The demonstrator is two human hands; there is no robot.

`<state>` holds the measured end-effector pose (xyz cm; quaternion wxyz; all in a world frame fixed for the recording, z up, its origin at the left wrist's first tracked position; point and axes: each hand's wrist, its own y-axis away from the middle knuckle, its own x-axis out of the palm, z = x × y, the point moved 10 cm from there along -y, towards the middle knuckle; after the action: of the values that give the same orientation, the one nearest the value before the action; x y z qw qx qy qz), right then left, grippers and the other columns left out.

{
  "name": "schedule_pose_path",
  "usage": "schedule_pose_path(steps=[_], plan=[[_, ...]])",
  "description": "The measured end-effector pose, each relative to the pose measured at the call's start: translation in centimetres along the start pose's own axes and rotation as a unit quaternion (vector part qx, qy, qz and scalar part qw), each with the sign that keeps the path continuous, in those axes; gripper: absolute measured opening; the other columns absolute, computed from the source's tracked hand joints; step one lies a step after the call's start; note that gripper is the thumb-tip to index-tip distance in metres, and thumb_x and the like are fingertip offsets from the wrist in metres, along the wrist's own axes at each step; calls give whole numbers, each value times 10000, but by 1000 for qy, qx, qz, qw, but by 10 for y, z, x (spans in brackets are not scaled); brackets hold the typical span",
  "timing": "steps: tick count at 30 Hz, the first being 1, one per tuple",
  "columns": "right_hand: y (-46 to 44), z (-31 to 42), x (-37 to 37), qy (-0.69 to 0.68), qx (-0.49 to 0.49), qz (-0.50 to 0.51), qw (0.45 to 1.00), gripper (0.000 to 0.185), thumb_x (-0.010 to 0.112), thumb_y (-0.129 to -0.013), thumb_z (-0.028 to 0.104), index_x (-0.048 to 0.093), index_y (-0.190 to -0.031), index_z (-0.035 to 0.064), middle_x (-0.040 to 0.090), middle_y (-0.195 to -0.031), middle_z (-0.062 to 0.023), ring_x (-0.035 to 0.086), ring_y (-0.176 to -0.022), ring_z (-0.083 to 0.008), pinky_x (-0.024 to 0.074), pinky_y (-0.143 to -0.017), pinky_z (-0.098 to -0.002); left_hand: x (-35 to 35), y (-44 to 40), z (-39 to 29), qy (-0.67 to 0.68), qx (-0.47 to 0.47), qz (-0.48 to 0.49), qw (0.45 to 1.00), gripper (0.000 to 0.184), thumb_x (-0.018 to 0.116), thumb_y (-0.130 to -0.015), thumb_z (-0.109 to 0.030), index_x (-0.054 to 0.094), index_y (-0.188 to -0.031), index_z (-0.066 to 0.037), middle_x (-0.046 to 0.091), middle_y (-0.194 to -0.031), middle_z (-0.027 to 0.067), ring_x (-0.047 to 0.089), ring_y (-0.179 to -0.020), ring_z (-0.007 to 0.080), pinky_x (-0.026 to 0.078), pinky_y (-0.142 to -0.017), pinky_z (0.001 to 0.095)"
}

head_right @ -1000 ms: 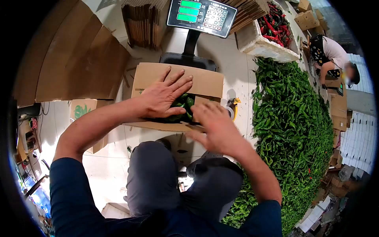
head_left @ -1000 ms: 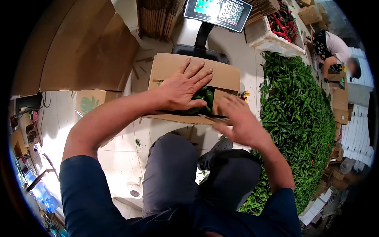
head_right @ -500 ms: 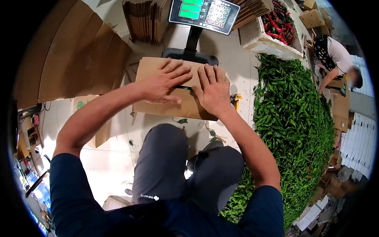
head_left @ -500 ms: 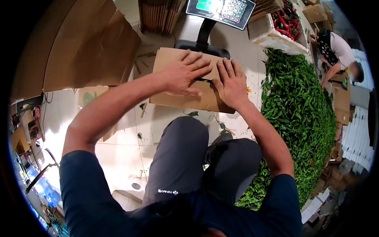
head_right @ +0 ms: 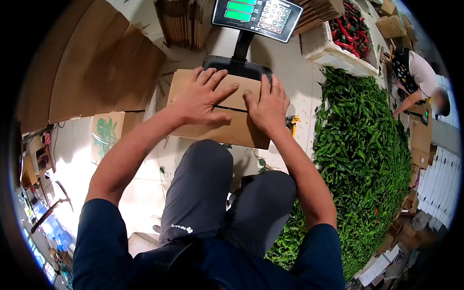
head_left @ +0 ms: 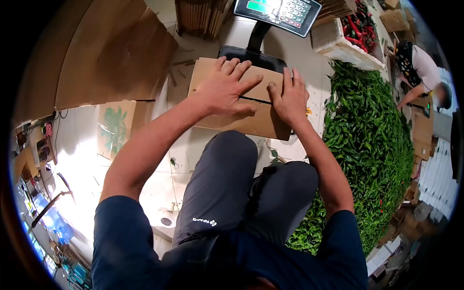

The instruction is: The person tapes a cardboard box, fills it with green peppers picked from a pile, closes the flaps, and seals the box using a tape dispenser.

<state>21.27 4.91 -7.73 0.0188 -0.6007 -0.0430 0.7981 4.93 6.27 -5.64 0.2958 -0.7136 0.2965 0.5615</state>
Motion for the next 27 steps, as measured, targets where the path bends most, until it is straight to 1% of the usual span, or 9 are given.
schedule_pose_path(steps=[2, 8, 14, 17, 20, 23, 24, 25, 27], plan=[[-2, -1, 2, -31, 3, 13, 999, 714, 591, -955, 483, 450, -1445, -17, 428, -1467, -243, 368, -1379, -428, 344, -1120, -535, -2, 2, -4, 3, -10, -19, 1000, 856, 459, -875, -783, 454, -1514, -213, 404, -1536, 201, 366, -1402, 420, 193, -1192, 578], [8, 20, -8, -8, -52, 24, 998, 708, 626, -945, 440, 459, -1388, -86, 458, -1362, -296, 401, -1301, -481, 374, -1095, -527, -1, 4, -6, 8, -67, -52, 996, 851, 492, -882, -748, 465, -1502, -165, 446, -1466, 186, 379, -1384, 393, 218, -1181, 559], [14, 25, -11, -9, -109, -16, 994, 639, 637, -939, 351, 469, -1370, -91, 466, -1331, -294, 418, -1263, -479, 382, -1061, -541, -6, -3, -7, 20, -132, -79, 988, 774, 542, -924, -615, 485, -1447, -48, 499, -1337, 156, 420, -1305, 353, 244, -1161, 545], [14, 27, -12, -19, -108, -17, 994, 585, 634, -934, 292, 481, -1352, -87, 464, -1319, -295, 424, -1247, -480, 387, -1047, -541, -3, -9, -2, 50, -174, -59, 982, 664, 551, -947, -532, 520, -1392, -39, 534, -1299, 142, 439, -1296, 332, 251, -1154, 546], [14, 29, -14, 4, -113, -26, 993, 511, 622, -935, 245, 513, -1331, -60, 487, -1301, -269, 440, -1237, -457, 398, -1034, -531, 5, -14, -1, 45, -214, -94, 971, 598, 562, -951, -493, 544, -1349, -47, 567, -1278, 132, 456, -1292, 308, 238, -1161, 540], [7, 13, -15, -84, -93, -36, 991, 441, 608, -927, 181, 541, -1303, -38, 535, -1255, -250, 476, -1204, -434, 396, -1041, -517, 7, -19, -2, 29, -211, -106, 971, 592, 547, -962, -497, 548, -1348, -49, 584, -1277, 129, 465, -1293, 295, 224, -1170, 532], [6, -9, -8, -132, -47, -47, 989, 422, 589, -967, 173, 540, -1337, -24, 578, -1292, -224, 518, -1239, -373, 417, -1054, -467, 10, -20, -1, 30, -213, -88, 973, 614, 544, -958, -517, 545, -1356, -50, 577, -1292, 130, 459, -1301, 299, 217, -1173, 530], [7, -35, -7, -249, 35, -69, 965, 434, 585, -984, 187, 529, -1357, -28, 575, -1322, -219, 516, -1263, -356, 423, -1061, -449, 11, -21, -2, 29, -216, -70, 973, 635, 542, -955, -536, 542, -1364, -50, 570, -1307, 131, 452, -1308, 303, 210, -1177, 528], [18, -83, 8, -465, 190, -113, 857, 459, 578, -1019, 214, 507, -1397, -37, 569, -1383, -207, 512, -1309, -321, 433, -1075, -411, 8, -22, -2, 21, -219, -50, 974, 688, 537, -943, -582, 533, -1382, -53, 553, -1332, 136, 438, -1322, 312, 199, -1184, 525]])
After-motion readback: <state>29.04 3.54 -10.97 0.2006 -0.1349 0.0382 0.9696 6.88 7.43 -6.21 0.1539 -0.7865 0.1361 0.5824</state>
